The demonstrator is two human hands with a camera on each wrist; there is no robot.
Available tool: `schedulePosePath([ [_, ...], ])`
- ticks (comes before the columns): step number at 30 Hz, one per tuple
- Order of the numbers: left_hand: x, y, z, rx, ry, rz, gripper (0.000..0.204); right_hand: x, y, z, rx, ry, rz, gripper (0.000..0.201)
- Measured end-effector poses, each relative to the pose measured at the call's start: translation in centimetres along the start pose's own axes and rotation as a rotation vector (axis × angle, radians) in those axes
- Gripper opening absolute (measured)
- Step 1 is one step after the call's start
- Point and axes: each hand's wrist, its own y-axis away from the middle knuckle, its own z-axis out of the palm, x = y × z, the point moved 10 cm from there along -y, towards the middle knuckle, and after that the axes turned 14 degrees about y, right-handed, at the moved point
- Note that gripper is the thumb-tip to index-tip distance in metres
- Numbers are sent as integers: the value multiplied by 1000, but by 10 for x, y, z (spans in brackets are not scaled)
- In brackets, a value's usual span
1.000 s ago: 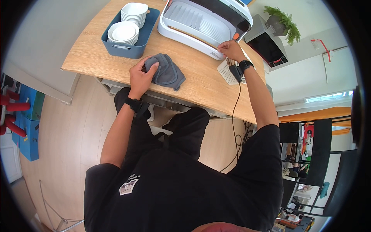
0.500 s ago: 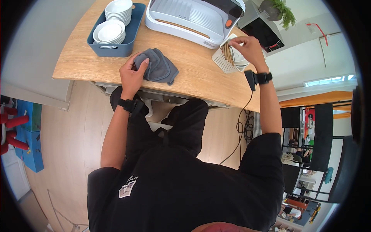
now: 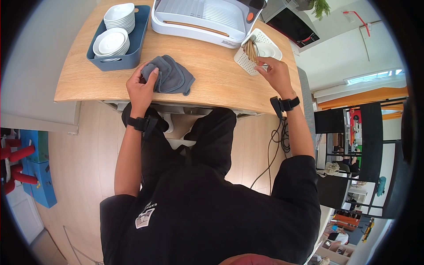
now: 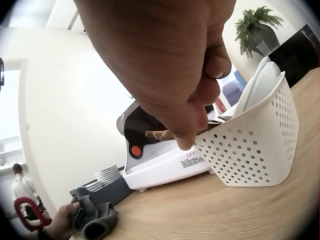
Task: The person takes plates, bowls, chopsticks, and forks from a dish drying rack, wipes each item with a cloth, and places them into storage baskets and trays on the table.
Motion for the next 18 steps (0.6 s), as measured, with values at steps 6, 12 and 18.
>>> schedulePosePath([
  [6,1,-1,0,-17,-26,26,34,-10,-4,2,132,74,-118,23],
  [12,0,0,1,-4,34,4,33,-23,2,-13,146,93,-105,16],
  [18,1,1,1,-6,14,0,34,-34,14,-37,248,67,-117,16],
])
